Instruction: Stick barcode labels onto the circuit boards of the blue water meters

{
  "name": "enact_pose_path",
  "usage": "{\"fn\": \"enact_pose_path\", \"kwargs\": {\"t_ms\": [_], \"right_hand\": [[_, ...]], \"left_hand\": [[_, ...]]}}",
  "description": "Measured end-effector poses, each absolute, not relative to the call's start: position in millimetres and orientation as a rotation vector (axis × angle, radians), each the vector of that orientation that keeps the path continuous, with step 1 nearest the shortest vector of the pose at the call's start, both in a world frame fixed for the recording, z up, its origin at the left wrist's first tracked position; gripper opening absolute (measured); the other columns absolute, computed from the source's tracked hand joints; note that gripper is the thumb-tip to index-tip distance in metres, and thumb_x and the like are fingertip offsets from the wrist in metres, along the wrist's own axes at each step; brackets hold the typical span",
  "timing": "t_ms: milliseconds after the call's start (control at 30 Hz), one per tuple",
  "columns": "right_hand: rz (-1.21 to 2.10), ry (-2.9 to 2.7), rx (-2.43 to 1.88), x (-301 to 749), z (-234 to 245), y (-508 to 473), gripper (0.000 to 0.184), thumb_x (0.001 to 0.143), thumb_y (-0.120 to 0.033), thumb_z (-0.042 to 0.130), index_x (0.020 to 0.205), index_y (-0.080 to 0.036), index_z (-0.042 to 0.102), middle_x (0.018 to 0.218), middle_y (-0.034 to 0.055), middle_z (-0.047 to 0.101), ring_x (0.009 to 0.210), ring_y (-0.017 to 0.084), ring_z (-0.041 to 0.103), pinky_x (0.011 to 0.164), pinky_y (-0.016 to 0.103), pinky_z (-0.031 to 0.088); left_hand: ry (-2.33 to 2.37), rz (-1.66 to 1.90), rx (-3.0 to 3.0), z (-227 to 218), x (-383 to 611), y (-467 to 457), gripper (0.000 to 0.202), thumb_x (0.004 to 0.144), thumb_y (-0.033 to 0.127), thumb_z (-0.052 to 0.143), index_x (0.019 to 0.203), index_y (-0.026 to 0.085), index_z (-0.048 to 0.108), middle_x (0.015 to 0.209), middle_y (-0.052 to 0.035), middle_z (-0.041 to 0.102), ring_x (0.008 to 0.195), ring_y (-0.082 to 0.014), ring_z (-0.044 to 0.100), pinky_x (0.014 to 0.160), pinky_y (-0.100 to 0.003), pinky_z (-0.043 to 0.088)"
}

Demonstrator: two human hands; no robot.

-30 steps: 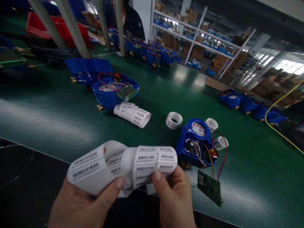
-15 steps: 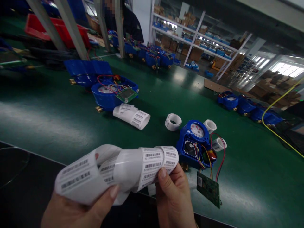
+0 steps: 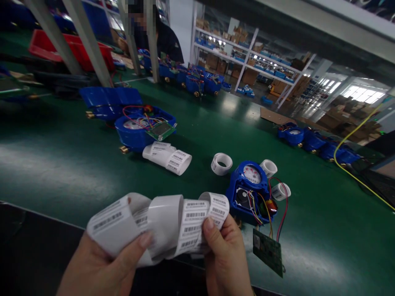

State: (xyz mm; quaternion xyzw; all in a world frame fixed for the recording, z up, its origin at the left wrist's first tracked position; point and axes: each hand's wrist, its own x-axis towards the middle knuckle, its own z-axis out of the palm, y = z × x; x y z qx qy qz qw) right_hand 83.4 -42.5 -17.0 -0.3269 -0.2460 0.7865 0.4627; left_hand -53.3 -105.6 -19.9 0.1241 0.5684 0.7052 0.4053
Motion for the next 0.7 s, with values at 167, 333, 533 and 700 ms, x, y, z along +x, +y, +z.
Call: {"fn": "enact_pose_path", "kwargs": {"t_ms": [167, 333, 533, 700], "right_hand": [[1.908, -0.55, -0.859, 86.4, -10.5, -37.6, 0.026, 0.08, -0.029, 0.078, 0.105, -0.024, 0.072, 0.088, 0.0013, 0.079, 0.066, 0.012, 0.072, 0.062, 0.021, 0.057], [1.964, -0.504, -0.754, 96.1, -14.1, -38.4, 0.021, 0.082, -0.029, 0.077, 0.102, -0.027, 0.072, 0.089, -0.0018, 0.079, 0.071, 0.01, 0.073, 0.069, 0.019, 0.058], [1.978, -0.526, -0.716, 99.6, -16.2, -41.5, 0.023, 0.083, -0.029, 0.076, 0.105, -0.029, 0.071, 0.092, -0.002, 0.079, 0.078, 0.012, 0.074, 0.076, 0.023, 0.059], [1.913, -0.582, -0.657, 95.2, -11.5, -48.3, 0.019, 0.079, -0.029, 0.079, 0.096, -0.032, 0.073, 0.095, -0.0022, 0.079, 0.086, 0.013, 0.074, 0.08, 0.024, 0.057]], "left_hand": [[1.303, 1.712, 0.118, 4.2, -54.9, -91.2, 0.059, 0.071, 0.018, 0.08, 0.124, 0.029, 0.056, 0.105, -0.0001, 0.073, 0.098, -0.0207, 0.07, 0.083, -0.028, 0.06], [1.278, 1.728, -0.017, 7.7, -61.2, -96.0, 0.052, 0.068, 0.015, 0.08, 0.115, 0.028, 0.062, 0.103, 0.0004, 0.073, 0.089, -0.019, 0.072, 0.066, -0.02, 0.06], [1.252, 1.746, -0.077, 2.4, -73.3, -102.9, 0.04, 0.07, 0.014, 0.078, 0.105, 0.027, 0.066, 0.094, 0.0023, 0.074, 0.073, -0.0154, 0.071, 0.059, -0.019, 0.059], [0.971, 1.621, -0.034, -4.9, -87.9, -118.0, 0.037, 0.053, 0.021, 0.09, 0.079, 0.027, 0.064, 0.054, 0.0068, 0.063, 0.04, -0.0104, 0.057, 0.041, -0.016, 0.048]]}}
